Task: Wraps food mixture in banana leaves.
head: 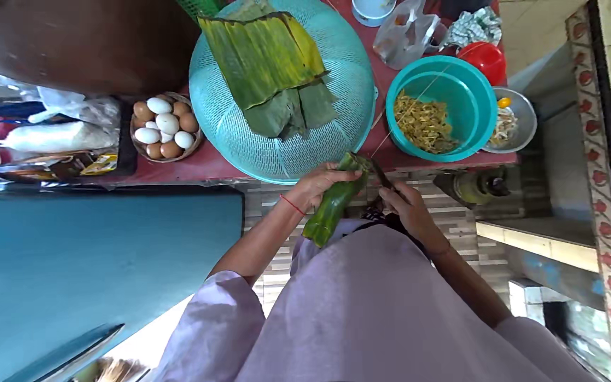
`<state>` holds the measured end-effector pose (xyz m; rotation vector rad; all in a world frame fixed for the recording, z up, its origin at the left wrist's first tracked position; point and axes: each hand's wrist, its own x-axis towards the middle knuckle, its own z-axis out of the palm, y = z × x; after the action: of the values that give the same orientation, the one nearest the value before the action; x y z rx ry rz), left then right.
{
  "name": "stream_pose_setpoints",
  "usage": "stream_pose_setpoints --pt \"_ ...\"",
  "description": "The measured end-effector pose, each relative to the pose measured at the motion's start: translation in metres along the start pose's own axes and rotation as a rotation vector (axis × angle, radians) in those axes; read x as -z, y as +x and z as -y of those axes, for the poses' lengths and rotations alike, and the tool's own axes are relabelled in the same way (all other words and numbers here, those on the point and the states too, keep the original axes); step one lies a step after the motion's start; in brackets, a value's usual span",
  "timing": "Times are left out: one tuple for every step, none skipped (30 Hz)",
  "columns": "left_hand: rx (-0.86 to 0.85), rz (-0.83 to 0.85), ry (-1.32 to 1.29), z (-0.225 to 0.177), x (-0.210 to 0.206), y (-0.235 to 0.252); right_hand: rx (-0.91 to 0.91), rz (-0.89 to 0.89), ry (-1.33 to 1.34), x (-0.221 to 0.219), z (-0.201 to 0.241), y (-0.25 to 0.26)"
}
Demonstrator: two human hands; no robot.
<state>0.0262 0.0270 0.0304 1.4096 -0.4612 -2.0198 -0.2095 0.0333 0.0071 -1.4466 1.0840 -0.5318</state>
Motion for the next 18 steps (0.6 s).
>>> stream_pose_setpoints --pt "0.000 0.001 -0.002 0.001 0.000 0.000 -0.009 0.023 -0.025 0.000 0.001 0.002" --pt "0.000 0.003 0.001 0.001 0.001 0.001 -0.005 0.039 -0.041 -0.001 0.001 0.003" --pt "0.003 0.001 0.008 0.001 0.001 0.001 -0.003 0.046 -0.044 -0.001 0.001 0.004" --pt "0.009 -0.004 0.019 0.001 0.001 0.001 -0.004 0.044 -0.045 -0.002 0.001 0.005" --pt "0.018 -0.011 0.031 0.001 0.000 0.002 -0.018 0.051 -0.033 -0.002 0.001 0.006" --pt "0.024 -0.014 0.038 0.001 0.000 0.002 -0.037 0.063 -0.016 -0.002 0.002 0.006" --pt "0.028 -0.011 0.045 0.002 -0.001 0.002 -0.056 0.077 0.007 -0.002 0.004 0.007" --pt "0.029 -0.011 0.054 0.002 -0.002 0.002 -0.064 0.091 0.029 -0.002 0.005 0.008" --pt "0.028 -0.008 0.062 0.003 -0.002 0.003 -0.062 0.105 0.044 -0.002 0.004 0.008" --pt "0.028 -0.005 0.074 0.003 -0.003 0.003 -0.061 0.114 0.052 -0.002 0.003 0.009" --pt "0.028 0.000 0.084 0.003 -0.004 0.003 -0.062 0.118 0.052 -0.002 0.002 0.010" --pt "0.030 0.005 0.091 0.003 -0.005 0.003 -0.057 0.115 0.049 -0.002 0.001 0.010" --pt "0.031 0.007 0.092 0.003 -0.005 0.003 -0.044 0.108 0.040 -0.003 -0.001 0.010" --pt "0.032 0.006 0.096 0.003 -0.006 0.004 -0.018 0.096 0.026 -0.003 -0.003 0.009" --pt "0.031 -0.003 0.107 0.002 -0.007 0.003 0.013 0.080 0.002 -0.004 -0.005 0.009" --pt "0.031 -0.013 0.117 0.002 -0.008 0.003 0.043 0.068 -0.025 -0.005 -0.007 0.008" --pt "0.032 -0.017 0.124 0.002 -0.008 0.003 0.069 0.056 -0.053 -0.005 -0.009 0.007" --pt "0.032 -0.020 0.123 0.003 -0.009 0.003 0.091 0.045 -0.080 -0.006 -0.010 0.006"
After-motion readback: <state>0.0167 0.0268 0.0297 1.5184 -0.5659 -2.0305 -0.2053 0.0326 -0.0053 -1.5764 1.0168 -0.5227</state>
